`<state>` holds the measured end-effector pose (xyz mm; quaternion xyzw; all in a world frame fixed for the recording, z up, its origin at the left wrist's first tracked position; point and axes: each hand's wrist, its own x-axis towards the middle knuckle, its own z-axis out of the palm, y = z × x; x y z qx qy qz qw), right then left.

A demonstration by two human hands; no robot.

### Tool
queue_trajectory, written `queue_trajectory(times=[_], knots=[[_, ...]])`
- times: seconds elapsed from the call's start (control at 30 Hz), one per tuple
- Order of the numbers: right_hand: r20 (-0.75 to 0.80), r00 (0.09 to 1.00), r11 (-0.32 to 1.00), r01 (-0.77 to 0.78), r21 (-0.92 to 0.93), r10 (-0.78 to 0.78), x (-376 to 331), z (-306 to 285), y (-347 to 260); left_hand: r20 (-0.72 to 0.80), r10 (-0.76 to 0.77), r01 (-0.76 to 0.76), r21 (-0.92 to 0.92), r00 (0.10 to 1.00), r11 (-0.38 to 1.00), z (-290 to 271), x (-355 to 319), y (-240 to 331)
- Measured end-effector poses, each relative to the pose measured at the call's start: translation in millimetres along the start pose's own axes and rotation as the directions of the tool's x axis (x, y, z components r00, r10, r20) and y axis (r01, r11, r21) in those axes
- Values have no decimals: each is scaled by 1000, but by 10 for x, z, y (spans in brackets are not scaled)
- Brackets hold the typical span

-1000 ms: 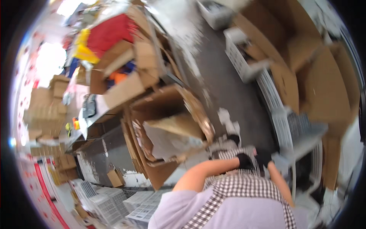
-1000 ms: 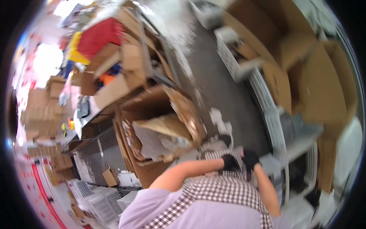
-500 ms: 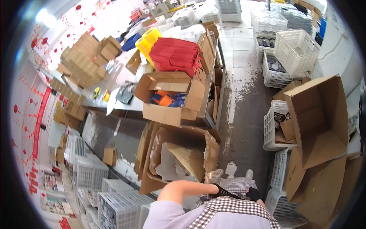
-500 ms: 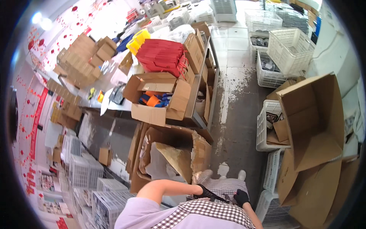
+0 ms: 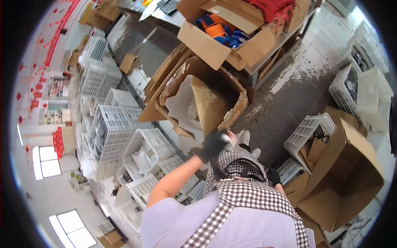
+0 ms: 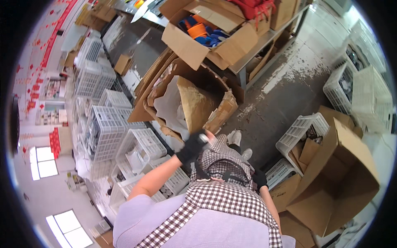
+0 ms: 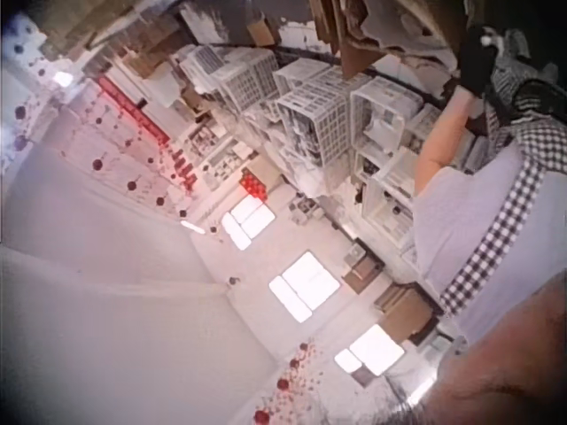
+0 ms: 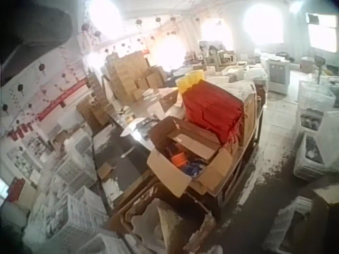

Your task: The person picks up cylindrical items from a white basket, places them on a metal table, and affixes printed labels to them. They then place the labeled items into a small cardboard box and seal it. The person also handles bubble-wrapped packages, attaching labels and moving them between baskets and the table.

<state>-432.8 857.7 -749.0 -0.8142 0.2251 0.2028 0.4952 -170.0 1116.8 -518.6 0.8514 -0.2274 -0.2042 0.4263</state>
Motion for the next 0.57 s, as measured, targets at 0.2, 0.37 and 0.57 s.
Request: queue_trajectory(times=[0.2,0.37,0.57], knots=[[9,1000,999,-26,-25,26,629,-690,-577,-166,-769,175,-924,617,340,-1374,285,-2188],[-75,992,995,-101,11,101,1158,-1490,-637,-5,-844,403,-877,536,262,-1657,659,-2292],[-268,937,960,-167,227,226,2278,-2656,-138,-492,-858,30,-865,151,501,-1125,1012,-2453]])
